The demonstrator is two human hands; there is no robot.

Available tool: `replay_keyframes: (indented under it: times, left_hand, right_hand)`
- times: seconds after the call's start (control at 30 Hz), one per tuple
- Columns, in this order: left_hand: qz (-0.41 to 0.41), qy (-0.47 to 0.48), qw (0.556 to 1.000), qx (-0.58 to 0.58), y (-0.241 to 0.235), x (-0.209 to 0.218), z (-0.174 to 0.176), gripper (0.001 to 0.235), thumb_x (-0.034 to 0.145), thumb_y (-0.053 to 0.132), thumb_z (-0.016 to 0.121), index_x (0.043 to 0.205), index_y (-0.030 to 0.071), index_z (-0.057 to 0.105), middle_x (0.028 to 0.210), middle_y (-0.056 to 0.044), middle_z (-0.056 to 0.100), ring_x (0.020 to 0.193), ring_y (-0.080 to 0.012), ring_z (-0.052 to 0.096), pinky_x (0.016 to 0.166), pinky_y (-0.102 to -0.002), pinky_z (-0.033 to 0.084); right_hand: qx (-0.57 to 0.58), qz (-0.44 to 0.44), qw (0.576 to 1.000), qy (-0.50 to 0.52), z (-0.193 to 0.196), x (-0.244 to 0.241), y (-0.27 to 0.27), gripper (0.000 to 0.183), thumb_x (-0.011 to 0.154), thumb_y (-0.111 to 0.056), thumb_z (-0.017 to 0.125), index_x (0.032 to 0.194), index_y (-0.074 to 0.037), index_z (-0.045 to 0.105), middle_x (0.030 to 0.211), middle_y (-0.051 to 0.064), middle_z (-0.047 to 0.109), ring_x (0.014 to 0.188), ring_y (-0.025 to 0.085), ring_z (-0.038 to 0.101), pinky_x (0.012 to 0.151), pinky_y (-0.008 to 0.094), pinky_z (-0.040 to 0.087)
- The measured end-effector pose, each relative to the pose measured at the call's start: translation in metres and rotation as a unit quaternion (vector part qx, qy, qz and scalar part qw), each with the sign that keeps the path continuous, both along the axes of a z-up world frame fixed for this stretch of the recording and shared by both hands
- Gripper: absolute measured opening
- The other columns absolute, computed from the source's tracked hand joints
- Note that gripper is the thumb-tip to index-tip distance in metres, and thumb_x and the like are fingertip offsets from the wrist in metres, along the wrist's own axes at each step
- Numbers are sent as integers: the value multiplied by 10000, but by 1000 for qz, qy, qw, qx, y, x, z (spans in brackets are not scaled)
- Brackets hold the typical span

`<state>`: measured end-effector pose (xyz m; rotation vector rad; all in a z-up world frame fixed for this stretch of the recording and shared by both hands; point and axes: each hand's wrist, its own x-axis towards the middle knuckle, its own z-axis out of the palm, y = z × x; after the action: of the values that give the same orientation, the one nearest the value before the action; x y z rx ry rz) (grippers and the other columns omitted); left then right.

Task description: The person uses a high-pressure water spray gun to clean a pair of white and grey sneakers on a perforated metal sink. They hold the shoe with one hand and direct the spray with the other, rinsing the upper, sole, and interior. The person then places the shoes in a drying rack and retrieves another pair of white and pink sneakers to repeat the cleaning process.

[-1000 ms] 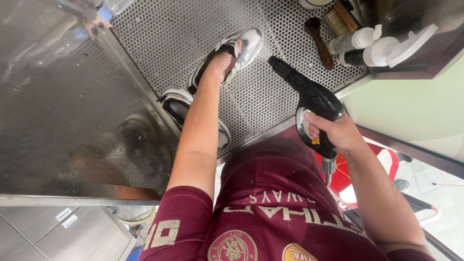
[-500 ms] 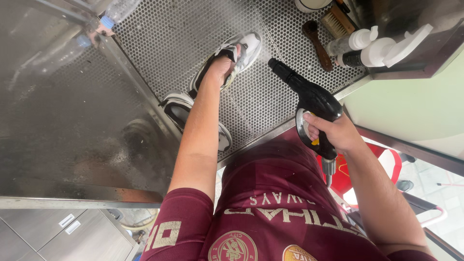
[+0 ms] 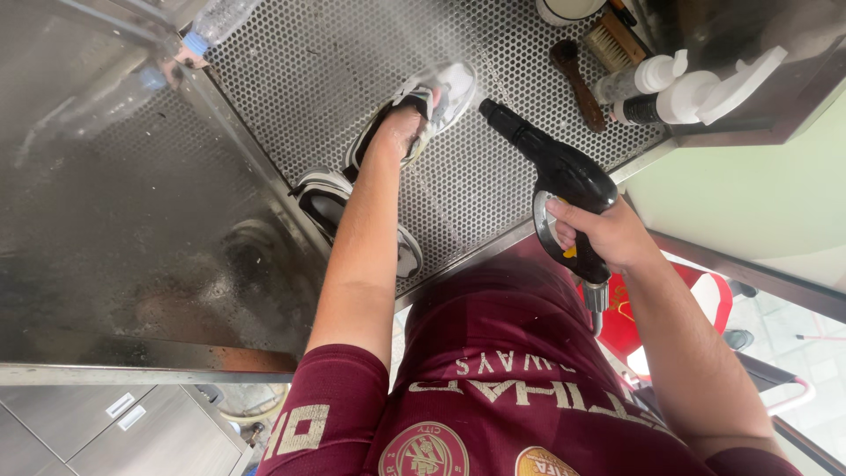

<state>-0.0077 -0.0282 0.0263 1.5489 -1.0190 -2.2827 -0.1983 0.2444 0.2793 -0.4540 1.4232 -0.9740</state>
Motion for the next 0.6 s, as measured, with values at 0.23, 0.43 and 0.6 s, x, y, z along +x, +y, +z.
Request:
replay_keyframes:
  times: [0.23,0.43,0.6]
  left_hand:
    - [-8,14,1000,3,-5,0,3,687,835,440,794,1353,13,646,1204,-134,647,1064,-249,537,923,-384,426]
    - [-18,25,1000,5,-3,-1,1,640,839,391,769,1341,15,644,1215,-149,652,1090,-264,560,942,-384,442]
    - [-37,28,999,1,-6,-2,1,602,842,351,749,1332,16,643,1224,-163,656,1111,-277,579,958,-383,456]
  right_hand:
    - [0,-7,1000,2,1,2,-10,180,952,-134,688,853,-44,567,609,13,492,560,133,495,532,321,430]
    - [28,-17,999,5,5,-1,-7,177,940,-139,692,855,-52,564,602,14,492,550,141,503,525,327,433]
    - [43,-16,999,2,-4,-1,-4,145,926,-154,708,910,-60,598,630,20,522,578,153,534,549,326,453]
